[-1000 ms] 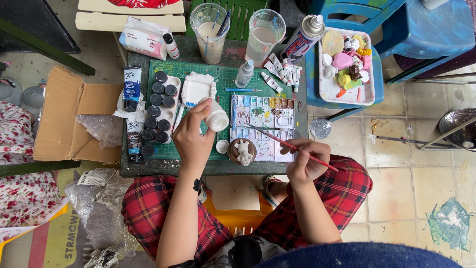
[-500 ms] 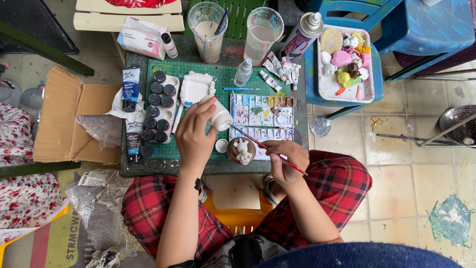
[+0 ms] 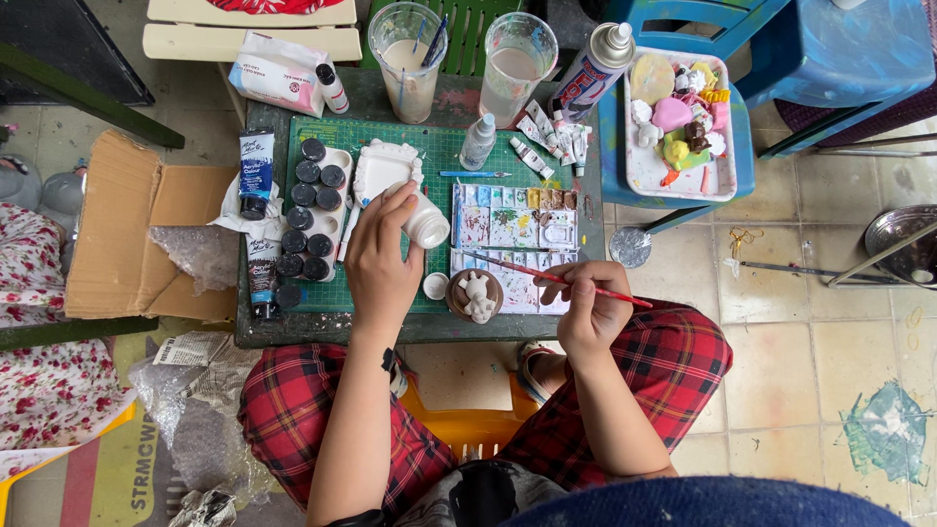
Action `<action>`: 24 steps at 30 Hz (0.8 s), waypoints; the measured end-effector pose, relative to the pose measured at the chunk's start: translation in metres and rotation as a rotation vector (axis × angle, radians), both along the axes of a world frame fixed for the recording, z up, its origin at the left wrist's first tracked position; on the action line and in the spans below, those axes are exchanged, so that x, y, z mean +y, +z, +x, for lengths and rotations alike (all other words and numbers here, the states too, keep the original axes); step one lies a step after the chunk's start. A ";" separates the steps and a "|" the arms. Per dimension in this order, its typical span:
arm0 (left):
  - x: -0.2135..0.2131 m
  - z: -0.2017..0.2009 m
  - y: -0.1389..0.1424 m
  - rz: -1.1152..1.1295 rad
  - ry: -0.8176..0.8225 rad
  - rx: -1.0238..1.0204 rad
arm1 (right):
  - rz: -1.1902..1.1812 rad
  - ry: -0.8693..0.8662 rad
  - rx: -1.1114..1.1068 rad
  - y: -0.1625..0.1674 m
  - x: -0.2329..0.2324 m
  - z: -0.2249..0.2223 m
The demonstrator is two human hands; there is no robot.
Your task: The person sits on the floor at a low table and paints a small white figurine with a red-handled brush, holding the figurine in one hand while applying paint. They dip the brush in paint, wipe it, and set the figurine down on the table near the end.
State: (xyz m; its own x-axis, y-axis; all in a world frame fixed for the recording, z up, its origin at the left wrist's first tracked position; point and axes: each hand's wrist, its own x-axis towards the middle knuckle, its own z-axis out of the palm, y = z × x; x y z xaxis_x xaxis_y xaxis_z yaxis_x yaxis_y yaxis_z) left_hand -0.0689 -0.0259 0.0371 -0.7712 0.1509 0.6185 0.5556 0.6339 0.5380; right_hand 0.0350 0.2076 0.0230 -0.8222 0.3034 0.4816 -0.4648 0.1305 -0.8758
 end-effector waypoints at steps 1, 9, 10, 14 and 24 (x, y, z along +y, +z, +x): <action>0.000 -0.001 0.000 0.012 -0.004 -0.007 | -0.002 -0.002 0.004 0.000 0.001 -0.001; -0.006 -0.001 0.000 0.004 0.034 -0.026 | -0.003 -0.073 0.028 0.006 0.017 -0.006; -0.005 -0.001 0.000 0.005 0.031 -0.029 | -0.005 -0.076 0.029 0.007 0.017 -0.006; -0.004 -0.001 0.001 0.003 0.013 -0.031 | 0.162 0.009 0.091 0.014 0.010 -0.005; -0.002 -0.001 0.001 -0.014 -0.082 -0.042 | 0.698 0.057 0.133 0.038 -0.029 -0.012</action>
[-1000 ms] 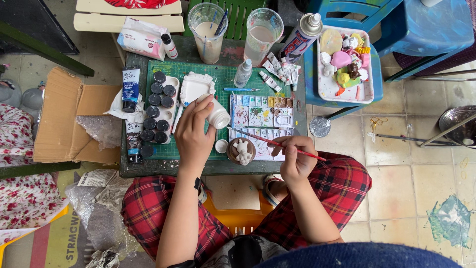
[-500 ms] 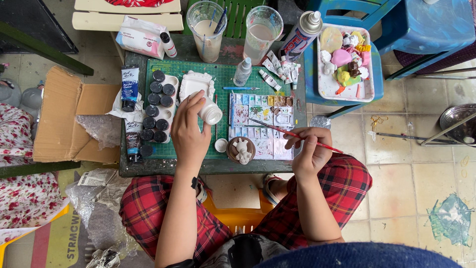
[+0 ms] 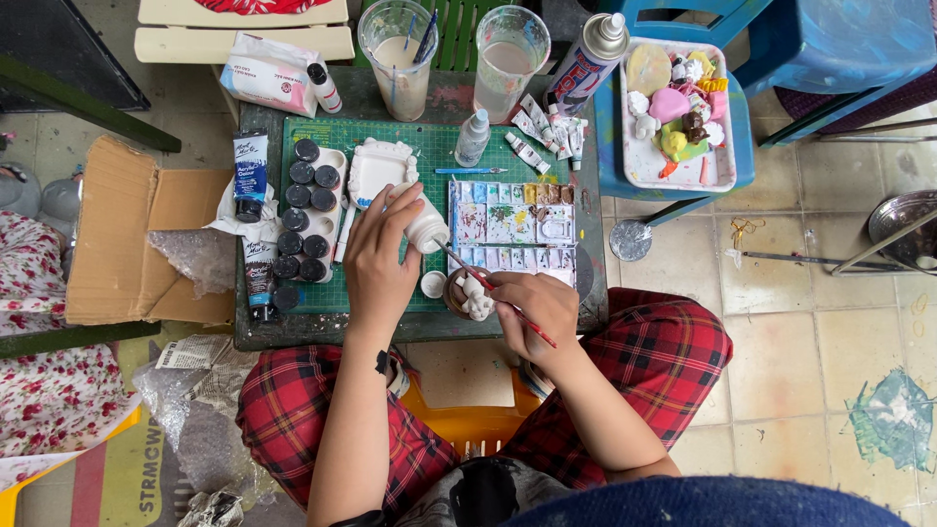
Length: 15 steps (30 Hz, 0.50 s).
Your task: The person sits on the floor at a low table and paints a small white figurine with a red-handled brush, holding the figurine in one hand while applying paint. They dip the brush in paint, wipe it, and set the figurine down on the table near the end.
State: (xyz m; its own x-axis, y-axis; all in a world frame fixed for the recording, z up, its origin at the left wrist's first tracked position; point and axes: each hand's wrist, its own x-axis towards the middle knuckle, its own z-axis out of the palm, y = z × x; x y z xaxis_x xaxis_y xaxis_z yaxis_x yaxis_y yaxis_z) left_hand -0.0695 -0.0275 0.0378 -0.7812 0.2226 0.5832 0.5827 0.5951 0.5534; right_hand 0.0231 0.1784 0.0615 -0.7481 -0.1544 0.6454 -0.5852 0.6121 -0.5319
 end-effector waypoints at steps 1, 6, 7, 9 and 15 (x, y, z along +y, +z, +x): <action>0.000 0.000 0.000 -0.005 -0.014 -0.001 | 0.028 -0.018 -0.007 0.001 -0.002 -0.001; 0.001 0.002 0.000 -0.013 -0.059 -0.003 | 0.052 -0.044 -0.004 0.002 -0.004 -0.006; 0.000 0.002 0.000 -0.018 -0.061 -0.004 | 0.058 -0.048 -0.006 0.002 -0.004 -0.006; 0.000 0.001 -0.001 -0.016 -0.070 -0.002 | 0.049 -0.047 -0.018 0.002 -0.004 -0.006; 0.001 0.002 -0.002 -0.025 -0.072 -0.007 | 0.002 -0.057 -0.094 -0.005 -0.002 -0.006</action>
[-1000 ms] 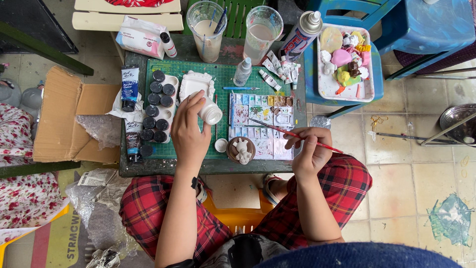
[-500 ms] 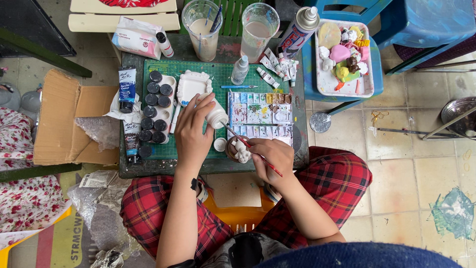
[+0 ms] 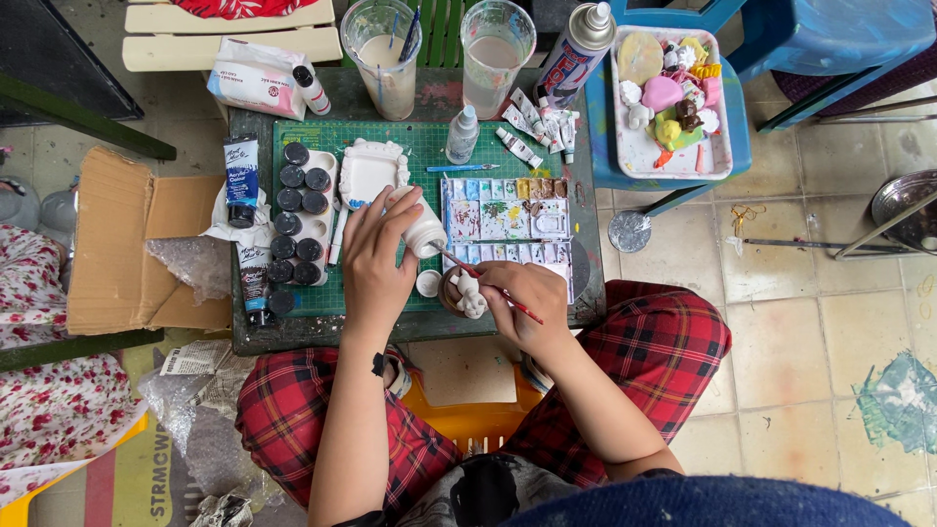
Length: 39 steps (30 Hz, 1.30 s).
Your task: The person sits on the floor at a low table and paints a small white figurine with a red-handled brush, holding the figurine in one hand while applying paint. They dip the brush in paint, wipe it, and set the figurine down on the table near the end.
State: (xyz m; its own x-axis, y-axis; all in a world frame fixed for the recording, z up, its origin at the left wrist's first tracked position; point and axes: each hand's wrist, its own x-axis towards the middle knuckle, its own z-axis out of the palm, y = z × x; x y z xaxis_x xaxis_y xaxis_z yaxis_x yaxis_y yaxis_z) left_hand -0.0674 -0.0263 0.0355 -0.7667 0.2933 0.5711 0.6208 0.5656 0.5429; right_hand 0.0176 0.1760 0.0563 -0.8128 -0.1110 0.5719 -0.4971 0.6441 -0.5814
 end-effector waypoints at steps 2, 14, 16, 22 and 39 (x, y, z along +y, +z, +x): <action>0.000 -0.001 0.000 -0.001 -0.004 0.000 | -0.055 -0.005 -0.019 -0.006 0.002 -0.001; -0.003 0.000 -0.005 -0.024 0.099 -0.043 | -0.693 -0.004 -0.204 -0.048 0.009 0.000; -0.005 -0.001 -0.006 -0.012 0.144 -0.051 | -0.823 0.033 -0.234 -0.048 0.012 0.000; -0.018 -0.002 -0.011 -0.094 0.259 -0.234 | -0.823 -0.044 -0.246 -0.055 0.034 0.000; -0.036 0.007 -0.007 -0.120 0.319 -0.241 | -0.095 -0.416 -0.395 -0.122 0.035 -0.071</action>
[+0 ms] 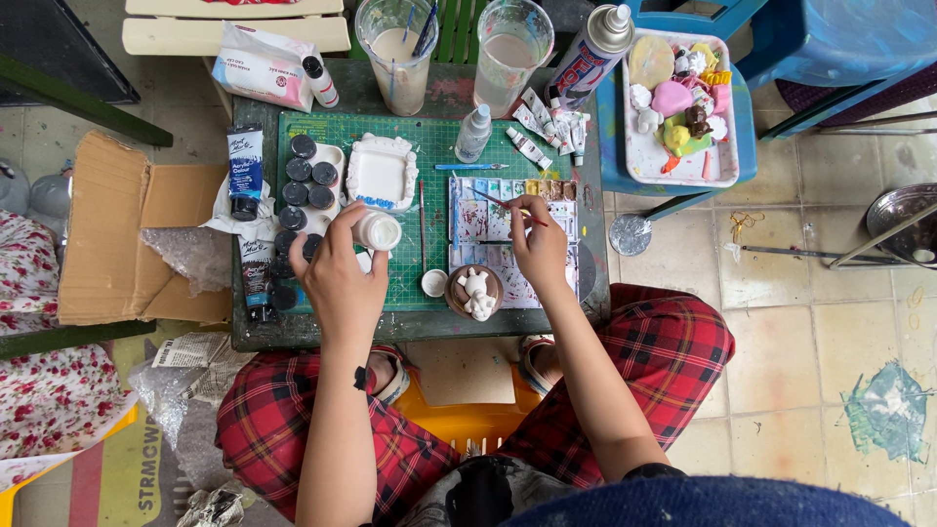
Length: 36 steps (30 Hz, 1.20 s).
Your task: The person sits on the floor at a low table and paints a small white figurine with a red-handled brush, holding the figurine in one hand while applying paint. They dip the brush in paint, wipe it, and set the figurine down on the table near the end.
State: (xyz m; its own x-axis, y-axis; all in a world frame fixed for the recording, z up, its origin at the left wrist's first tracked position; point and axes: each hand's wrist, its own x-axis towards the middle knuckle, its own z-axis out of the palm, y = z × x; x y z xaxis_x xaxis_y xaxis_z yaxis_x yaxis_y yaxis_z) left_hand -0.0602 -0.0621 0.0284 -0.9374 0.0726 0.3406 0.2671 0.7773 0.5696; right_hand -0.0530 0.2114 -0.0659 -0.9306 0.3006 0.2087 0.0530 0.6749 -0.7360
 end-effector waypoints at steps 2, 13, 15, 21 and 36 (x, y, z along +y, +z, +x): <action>0.000 0.000 -0.001 -0.004 0.000 0.004 | 0.112 0.011 0.026 -0.001 -0.003 0.000; 0.004 -0.002 -0.004 -0.003 -0.003 0.026 | 0.124 -0.015 -0.065 0.005 -0.006 -0.004; 0.004 -0.002 -0.004 -0.018 -0.002 0.018 | 0.147 0.041 0.032 0.005 -0.006 -0.005; 0.003 -0.003 -0.006 -0.057 -0.006 0.009 | 0.133 0.034 0.009 0.003 -0.003 -0.007; 0.013 -0.003 -0.052 0.208 -0.151 -0.265 | 0.164 0.048 0.006 0.008 -0.004 -0.008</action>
